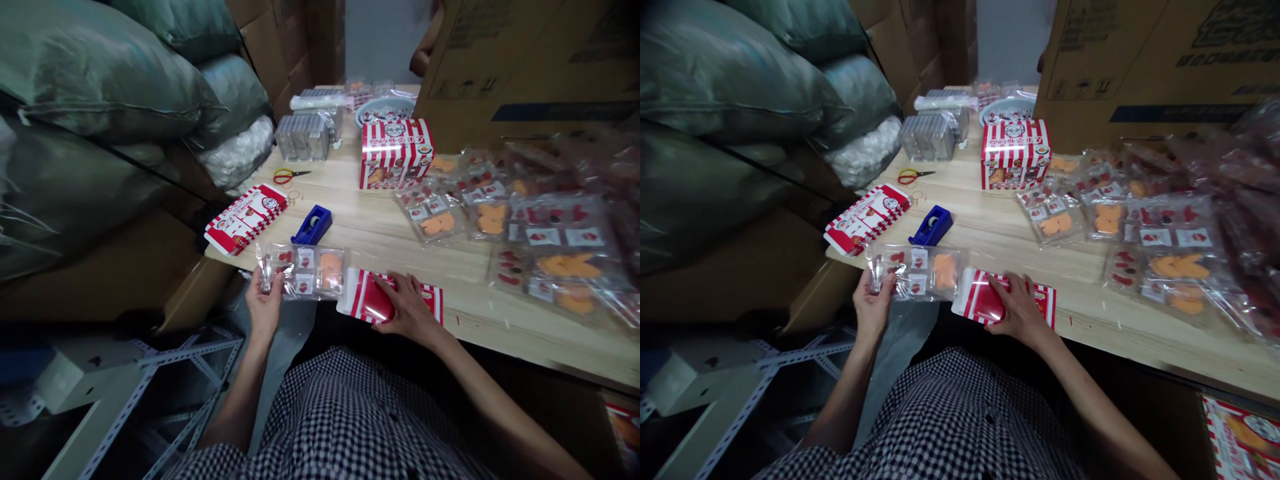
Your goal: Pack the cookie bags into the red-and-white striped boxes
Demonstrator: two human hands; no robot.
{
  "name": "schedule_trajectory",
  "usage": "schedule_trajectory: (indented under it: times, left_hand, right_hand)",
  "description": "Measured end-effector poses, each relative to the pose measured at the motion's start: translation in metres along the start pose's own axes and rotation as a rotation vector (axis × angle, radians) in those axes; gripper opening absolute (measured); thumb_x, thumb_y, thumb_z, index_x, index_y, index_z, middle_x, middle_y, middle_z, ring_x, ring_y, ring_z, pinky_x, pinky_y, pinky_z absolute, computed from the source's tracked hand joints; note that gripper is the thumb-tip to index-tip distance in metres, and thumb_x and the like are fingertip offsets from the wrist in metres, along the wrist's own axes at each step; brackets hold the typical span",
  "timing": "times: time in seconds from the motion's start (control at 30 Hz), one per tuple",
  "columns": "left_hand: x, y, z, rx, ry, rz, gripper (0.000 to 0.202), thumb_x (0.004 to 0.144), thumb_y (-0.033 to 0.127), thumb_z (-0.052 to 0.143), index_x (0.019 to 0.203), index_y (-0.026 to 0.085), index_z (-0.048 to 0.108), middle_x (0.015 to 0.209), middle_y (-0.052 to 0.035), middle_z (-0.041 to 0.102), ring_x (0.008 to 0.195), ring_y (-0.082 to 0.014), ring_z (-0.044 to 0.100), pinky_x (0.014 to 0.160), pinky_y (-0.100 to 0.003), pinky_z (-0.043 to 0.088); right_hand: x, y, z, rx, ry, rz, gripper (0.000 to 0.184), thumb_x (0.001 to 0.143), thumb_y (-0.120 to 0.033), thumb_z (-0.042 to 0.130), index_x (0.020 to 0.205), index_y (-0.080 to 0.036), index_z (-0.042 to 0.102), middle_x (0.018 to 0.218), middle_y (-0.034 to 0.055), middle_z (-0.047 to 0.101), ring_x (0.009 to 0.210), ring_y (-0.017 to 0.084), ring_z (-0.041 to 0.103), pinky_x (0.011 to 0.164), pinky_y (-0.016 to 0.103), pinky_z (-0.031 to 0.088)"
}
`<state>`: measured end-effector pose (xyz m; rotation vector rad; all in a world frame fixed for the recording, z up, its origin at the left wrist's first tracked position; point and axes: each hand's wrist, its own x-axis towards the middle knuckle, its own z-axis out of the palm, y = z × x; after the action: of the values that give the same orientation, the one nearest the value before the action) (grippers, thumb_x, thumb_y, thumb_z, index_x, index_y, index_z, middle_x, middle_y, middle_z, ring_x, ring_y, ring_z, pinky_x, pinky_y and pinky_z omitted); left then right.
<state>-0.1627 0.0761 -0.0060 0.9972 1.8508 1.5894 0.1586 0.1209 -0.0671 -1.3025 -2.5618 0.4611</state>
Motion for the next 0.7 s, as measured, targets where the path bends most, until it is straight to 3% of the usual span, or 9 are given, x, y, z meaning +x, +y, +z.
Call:
schedule_trajectory:
  times: [0.1, 0.23, 0.47, 0.6, 0.7]
  left_hand:
    - [-0.015, -0.016, 0.002, -0.022, -0.044, -0.075, 0.068, 0.081, 0.042, 0.073, 0.140, 0.018, 0.052, 0.116, -0.0107, 0.071, 0.097, -0.0211, 0.070, 0.088, -0.031, 0.055]
    - [-0.019, -0.033, -0.002, -0.068, -0.208, -0.278, 0.076, 0.075, 0.043, 0.077, 0.141, 0.016, 0.051, 0.103, -0.0078, 0.074, 0.075, -0.0172, 0.070, 0.070, -0.027, 0.056]
    - [0.015, -0.034, -0.007, -0.132, -0.601, -0.375, 0.051, 0.071, 0.036, 0.082, 0.115, 0.012, 0.070, 0.091, -0.0059, 0.075, 0.070, -0.0141, 0.066, 0.067, -0.023, 0.051]
    - [0.032, -0.040, -0.003, -0.159, -0.824, -0.455, 0.053, 0.074, 0.036, 0.080, 0.121, 0.014, 0.068, 0.088, -0.0061, 0.076, 0.074, -0.0161, 0.068, 0.073, -0.025, 0.051]
    - [0.038, -0.045, 0.011, -0.162, -0.929, -0.457, 0.055, 0.075, 0.037, 0.080, 0.122, 0.012, 0.067, 0.086, -0.0078, 0.076, 0.075, -0.0180, 0.069, 0.074, -0.027, 0.050]
  right_hand:
    - [0.001, -0.001, 0.001, 0.007, 0.015, 0.017, 0.109, 0.063, -0.055, 0.079, 0.154, -0.026, 0.027, 0.143, 0.0199, 0.040, 0.136, 0.043, 0.036, 0.115, 0.065, 0.017]
    - [0.002, -0.003, 0.002, 0.007, 0.018, 0.048, 0.111, 0.060, -0.055, 0.081, 0.153, -0.024, 0.030, 0.141, 0.0212, 0.040, 0.133, 0.044, 0.038, 0.114, 0.065, 0.017]
    - [0.002, -0.002, 0.002, -0.008, 0.013, 0.028, 0.113, 0.059, -0.052, 0.082, 0.154, -0.026, 0.027, 0.142, 0.0216, 0.038, 0.136, 0.043, 0.036, 0.115, 0.066, 0.015]
    - [0.002, -0.001, 0.002, -0.005, 0.014, 0.020, 0.113, 0.057, -0.051, 0.083, 0.153, -0.024, 0.029, 0.142, 0.0228, 0.038, 0.136, 0.044, 0.035, 0.114, 0.067, 0.014]
    - [0.002, 0.000, 0.002, 0.012, 0.014, 0.013, 0.112, 0.058, -0.048, 0.083, 0.153, -0.025, 0.029, 0.143, 0.0217, 0.037, 0.138, 0.043, 0.033, 0.115, 0.066, 0.013]
